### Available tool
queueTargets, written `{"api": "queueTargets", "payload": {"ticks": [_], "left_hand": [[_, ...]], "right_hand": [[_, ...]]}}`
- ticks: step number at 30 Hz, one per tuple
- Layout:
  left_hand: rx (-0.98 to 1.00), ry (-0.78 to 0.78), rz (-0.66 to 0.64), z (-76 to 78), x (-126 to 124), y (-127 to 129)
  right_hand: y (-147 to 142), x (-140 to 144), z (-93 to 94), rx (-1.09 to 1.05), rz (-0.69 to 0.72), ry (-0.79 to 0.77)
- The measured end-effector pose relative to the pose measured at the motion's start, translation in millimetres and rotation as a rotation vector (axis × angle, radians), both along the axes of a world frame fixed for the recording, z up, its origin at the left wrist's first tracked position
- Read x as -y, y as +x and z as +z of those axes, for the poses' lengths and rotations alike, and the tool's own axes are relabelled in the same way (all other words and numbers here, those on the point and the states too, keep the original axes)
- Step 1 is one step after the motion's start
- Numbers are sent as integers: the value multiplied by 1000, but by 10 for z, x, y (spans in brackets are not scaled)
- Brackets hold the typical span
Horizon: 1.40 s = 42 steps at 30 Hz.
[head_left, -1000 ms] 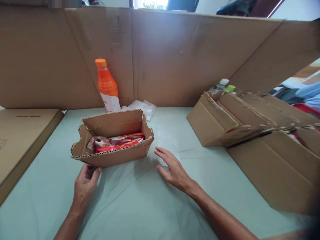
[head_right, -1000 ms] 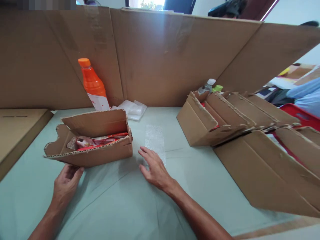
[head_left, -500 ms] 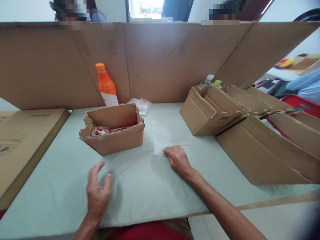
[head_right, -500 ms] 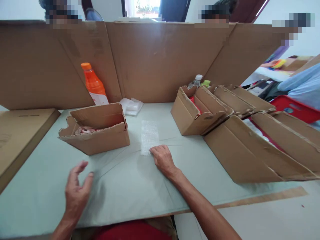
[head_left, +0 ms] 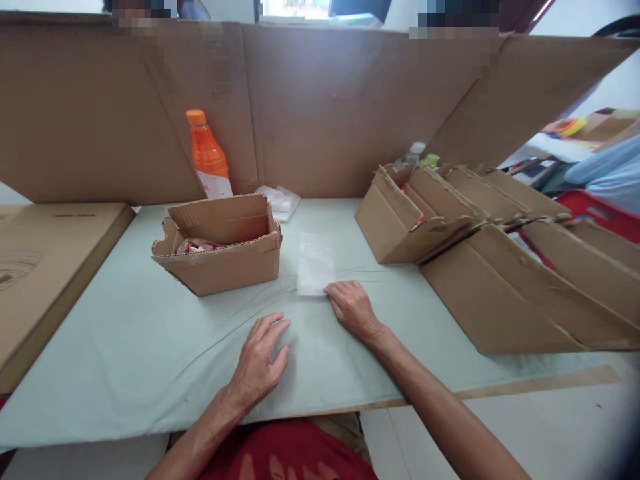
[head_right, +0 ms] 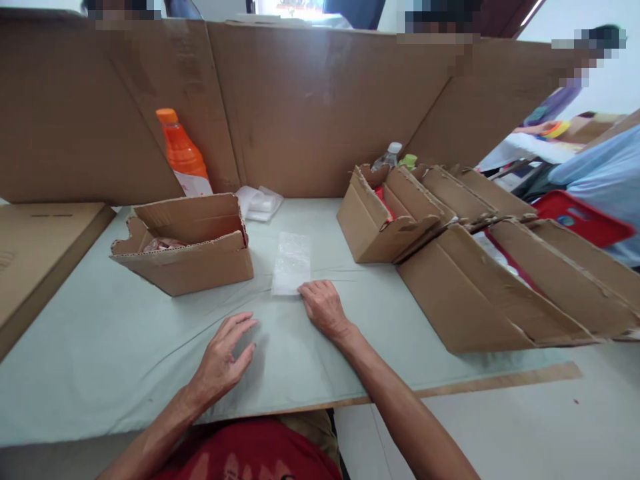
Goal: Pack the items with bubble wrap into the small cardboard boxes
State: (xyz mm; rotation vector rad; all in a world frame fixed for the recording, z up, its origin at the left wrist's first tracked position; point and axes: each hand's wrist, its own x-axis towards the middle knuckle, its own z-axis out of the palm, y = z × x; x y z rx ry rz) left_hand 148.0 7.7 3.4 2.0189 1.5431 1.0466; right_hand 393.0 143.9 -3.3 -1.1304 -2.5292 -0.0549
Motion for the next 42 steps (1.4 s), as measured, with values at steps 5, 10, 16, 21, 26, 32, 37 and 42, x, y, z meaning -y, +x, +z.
{"api": "queueTargets", "payload": {"ticks": [5, 10, 16, 21, 26, 32, 37, 42], "left_hand": [[-1, 32, -34, 34, -89, 65], [115, -186, -111, 17, -163, 219], [31, -369, -13, -67, -342, 289], [-111, -316, 26, -110, -448, 353], [-83, -51, -50, -58, -365, 292], [-22, -50, -232, 32, -105, 138], [-44, -222, -91, -26, -146, 197], [-134, -169, -36, -94, -266, 285]], "right_hand": [[53, 355, 288, -176, 143, -272], [92, 673, 444, -325, 75, -650], [154, 1010, 278, -448, -140, -202], [12, 1190, 105, -230, -4, -141], [-77, 1085, -1, -160, -60, -130], [1, 1072, 57, -376, -34, -427], [13, 1132, 102, -442, -154, -404], [0, 1212, 143, -293, -84, -86]]}}
